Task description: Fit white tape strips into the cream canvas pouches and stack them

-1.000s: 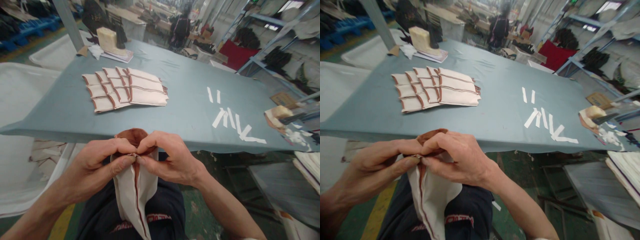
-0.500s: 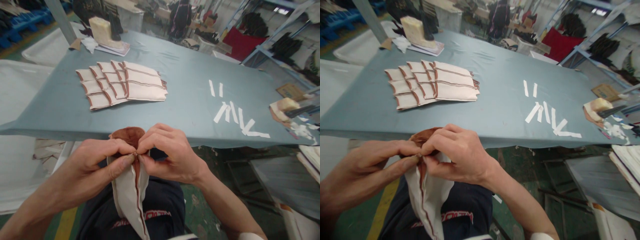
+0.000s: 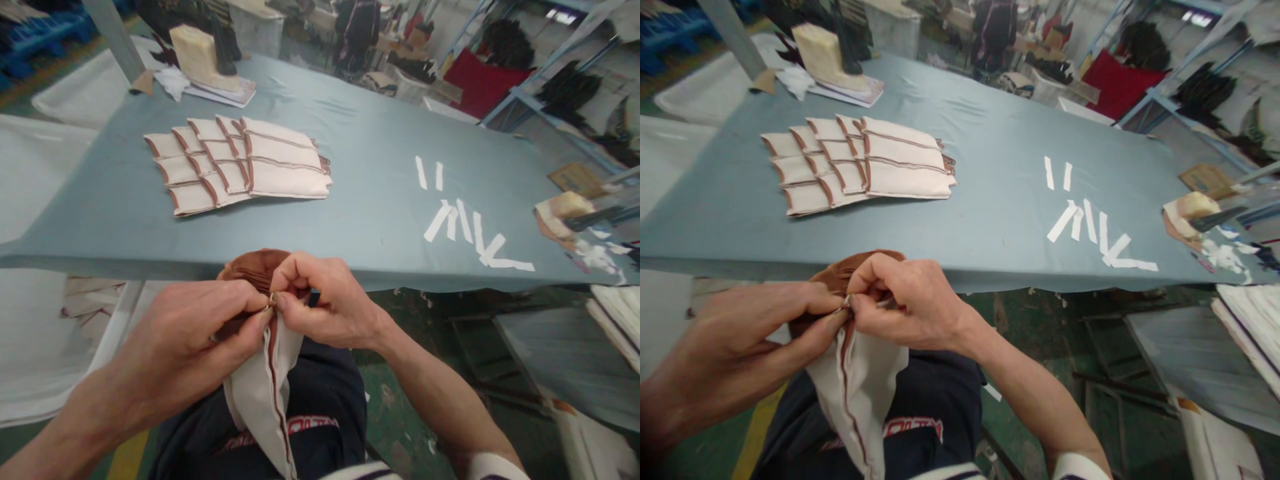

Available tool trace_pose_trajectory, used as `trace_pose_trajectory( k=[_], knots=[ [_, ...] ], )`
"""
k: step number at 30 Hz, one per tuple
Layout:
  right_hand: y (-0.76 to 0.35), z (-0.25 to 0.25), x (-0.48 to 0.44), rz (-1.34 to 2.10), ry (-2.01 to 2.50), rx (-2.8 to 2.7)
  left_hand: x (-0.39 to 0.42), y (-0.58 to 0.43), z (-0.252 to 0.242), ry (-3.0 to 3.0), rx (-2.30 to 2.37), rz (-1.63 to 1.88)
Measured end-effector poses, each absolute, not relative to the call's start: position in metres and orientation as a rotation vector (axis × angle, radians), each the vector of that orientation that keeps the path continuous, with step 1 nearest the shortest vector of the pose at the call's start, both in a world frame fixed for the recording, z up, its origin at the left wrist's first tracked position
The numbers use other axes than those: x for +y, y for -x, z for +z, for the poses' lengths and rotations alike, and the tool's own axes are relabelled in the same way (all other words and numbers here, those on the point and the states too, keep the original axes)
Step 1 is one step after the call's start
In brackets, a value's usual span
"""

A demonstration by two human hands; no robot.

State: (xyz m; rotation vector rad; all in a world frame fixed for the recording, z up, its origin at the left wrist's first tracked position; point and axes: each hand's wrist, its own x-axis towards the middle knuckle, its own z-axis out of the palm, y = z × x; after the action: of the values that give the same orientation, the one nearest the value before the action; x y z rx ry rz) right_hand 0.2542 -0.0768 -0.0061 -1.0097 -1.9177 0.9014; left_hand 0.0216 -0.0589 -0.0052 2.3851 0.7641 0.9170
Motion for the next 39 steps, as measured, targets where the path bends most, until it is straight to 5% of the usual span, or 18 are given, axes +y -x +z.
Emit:
trace_pose_trajectory(
  k=[12,19,27,35,39],
  knots=[
    [-0.263,-0.007,-0.073,0.545,1.021,-2.200,-0.051,-0.022,0.000,-2.182,0.880,0.732],
    [-0.259,-0.010,-0.068,0.923,0.999,-2.019,-0.044,-0.029,0.010,-2.147,0.910,0.788],
    [-0.253,-0.007,-0.062,0.975,0.983,-1.928,-0.039,-0.030,0.011,-2.022,0.925,0.910],
    [-0.247,-0.009,-0.062,1.648,1.087,-1.504,-0.040,-0.036,0.004,-2.145,0.850,1.054],
    [-0.249,-0.006,-0.063,1.677,1.116,-1.422,-0.034,-0.037,-0.001,-1.961,0.833,1.013]
  ],
)
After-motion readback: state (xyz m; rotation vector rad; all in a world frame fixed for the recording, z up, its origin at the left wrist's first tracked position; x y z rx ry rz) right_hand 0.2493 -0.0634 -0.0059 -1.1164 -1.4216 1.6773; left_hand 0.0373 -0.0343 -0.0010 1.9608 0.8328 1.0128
